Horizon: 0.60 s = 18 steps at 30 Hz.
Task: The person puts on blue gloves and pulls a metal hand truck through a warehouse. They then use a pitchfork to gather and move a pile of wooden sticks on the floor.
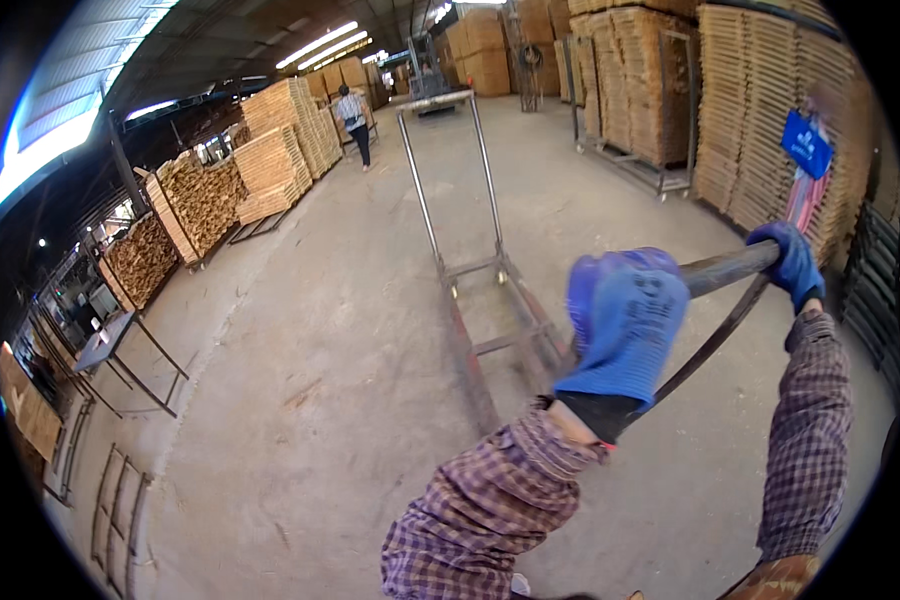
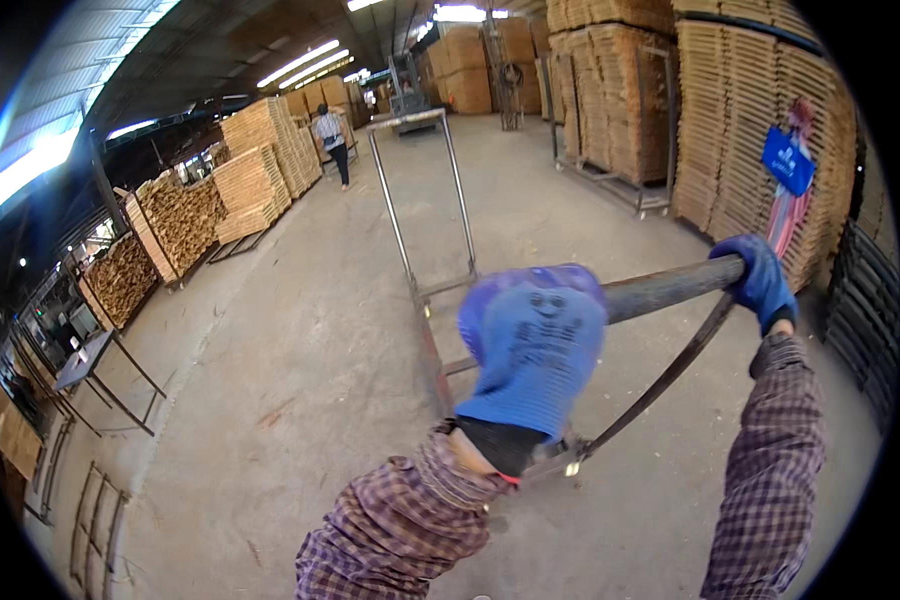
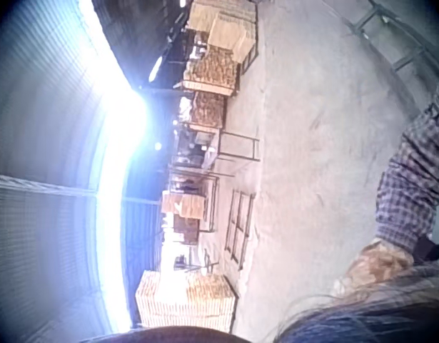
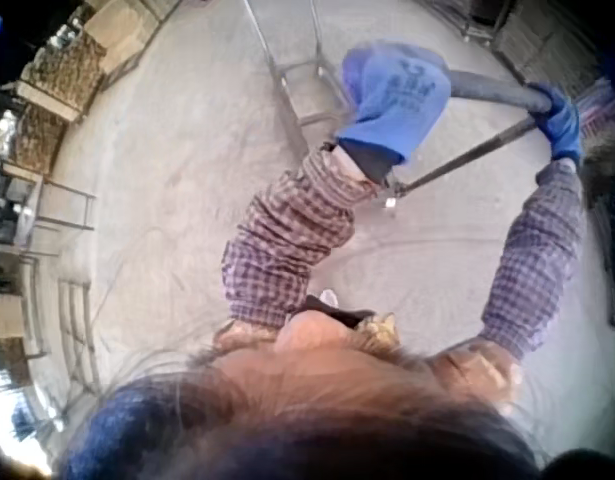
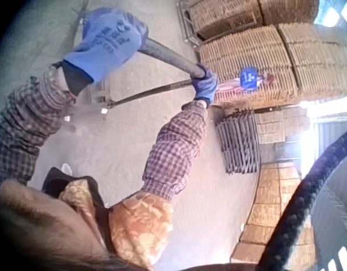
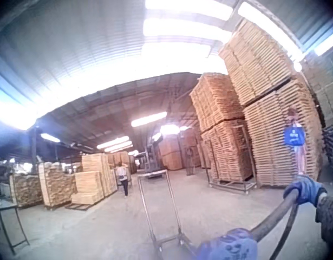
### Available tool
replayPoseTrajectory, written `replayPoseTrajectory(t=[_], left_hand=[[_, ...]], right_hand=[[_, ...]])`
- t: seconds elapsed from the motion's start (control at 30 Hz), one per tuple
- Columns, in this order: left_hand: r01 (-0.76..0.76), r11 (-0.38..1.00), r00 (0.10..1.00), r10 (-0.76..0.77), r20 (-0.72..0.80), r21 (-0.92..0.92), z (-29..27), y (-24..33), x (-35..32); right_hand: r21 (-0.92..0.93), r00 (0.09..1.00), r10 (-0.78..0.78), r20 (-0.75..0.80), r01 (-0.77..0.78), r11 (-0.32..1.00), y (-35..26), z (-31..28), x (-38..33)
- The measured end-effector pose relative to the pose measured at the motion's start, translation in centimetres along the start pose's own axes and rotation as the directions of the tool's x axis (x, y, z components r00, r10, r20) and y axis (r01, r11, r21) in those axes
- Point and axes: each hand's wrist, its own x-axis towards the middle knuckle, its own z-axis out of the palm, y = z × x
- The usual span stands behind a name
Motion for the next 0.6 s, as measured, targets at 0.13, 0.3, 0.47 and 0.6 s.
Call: replayPoseTrajectory(t=[0.13, 0.3, 0.47, 0.6], left_hand=[[-0.038, 0.992, 0.999, 0.039, 0.006, -0.124, 8.2, -5.1, 5.0], [-0.054, 0.994, 0.997, 0.049, -0.056, -0.096, 20.7, -10.0, 14.4], [0.076, 0.987, 0.996, -0.083, 0.040, 0.144, 32.6, -17.6, 23.9], [0.135, 0.972, 0.987, -0.150, 0.063, 0.194, 42.8, -23.6, 31.4]], right_hand=[[0.016, 1.000, 0.013, 0.027, -0.014, 1.000, 2.1, 7.2, 7.6], [0.032, 1.000, 0.014, 0.016, -0.014, 0.999, 9.5, 18.4, 17.2], [0.008, 0.995, -0.024, -0.098, 0.025, 1.000, 14.5, 33.7, 29.2], [-0.013, 0.999, 0.048, 0.005, -0.048, 0.999, 18.2, 43.5, 39.1]])
